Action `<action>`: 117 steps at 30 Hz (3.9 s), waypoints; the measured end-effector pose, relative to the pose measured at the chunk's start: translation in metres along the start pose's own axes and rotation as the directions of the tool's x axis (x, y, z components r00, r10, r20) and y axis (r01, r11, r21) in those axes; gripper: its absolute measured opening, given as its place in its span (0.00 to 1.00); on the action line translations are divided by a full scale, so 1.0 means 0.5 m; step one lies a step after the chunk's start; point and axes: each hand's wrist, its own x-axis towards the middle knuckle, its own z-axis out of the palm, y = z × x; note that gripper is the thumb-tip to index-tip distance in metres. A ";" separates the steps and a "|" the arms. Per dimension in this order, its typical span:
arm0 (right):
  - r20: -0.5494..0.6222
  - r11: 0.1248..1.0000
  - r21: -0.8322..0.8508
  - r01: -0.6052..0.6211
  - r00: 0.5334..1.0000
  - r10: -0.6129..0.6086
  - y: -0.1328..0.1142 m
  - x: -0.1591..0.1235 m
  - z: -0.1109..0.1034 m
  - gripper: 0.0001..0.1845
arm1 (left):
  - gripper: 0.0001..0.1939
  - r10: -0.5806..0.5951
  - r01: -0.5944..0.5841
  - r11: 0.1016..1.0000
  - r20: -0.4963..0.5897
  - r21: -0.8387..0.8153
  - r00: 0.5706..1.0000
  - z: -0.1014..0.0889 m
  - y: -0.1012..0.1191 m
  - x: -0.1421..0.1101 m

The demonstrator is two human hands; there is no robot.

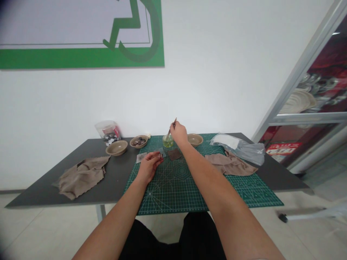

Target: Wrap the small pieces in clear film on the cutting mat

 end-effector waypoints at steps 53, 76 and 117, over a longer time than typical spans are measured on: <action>0.366 -0.049 0.929 -0.366 0.895 0.254 0.109 -0.184 -0.033 0.15 | 0.17 0.035 -0.036 0.983 0.009 0.180 0.999 0.005 -0.001 0.007; 0.338 0.110 0.911 -0.398 0.870 0.358 0.116 -0.183 -0.020 0.17 | 0.16 0.164 -0.181 0.936 0.084 0.301 0.983 -0.006 -0.013 0.009; 0.482 0.035 0.866 -0.498 0.852 0.204 0.135 -0.180 -0.026 0.14 | 0.14 0.096 -0.136 0.923 0.125 0.359 0.987 -0.004 -0.009 0.005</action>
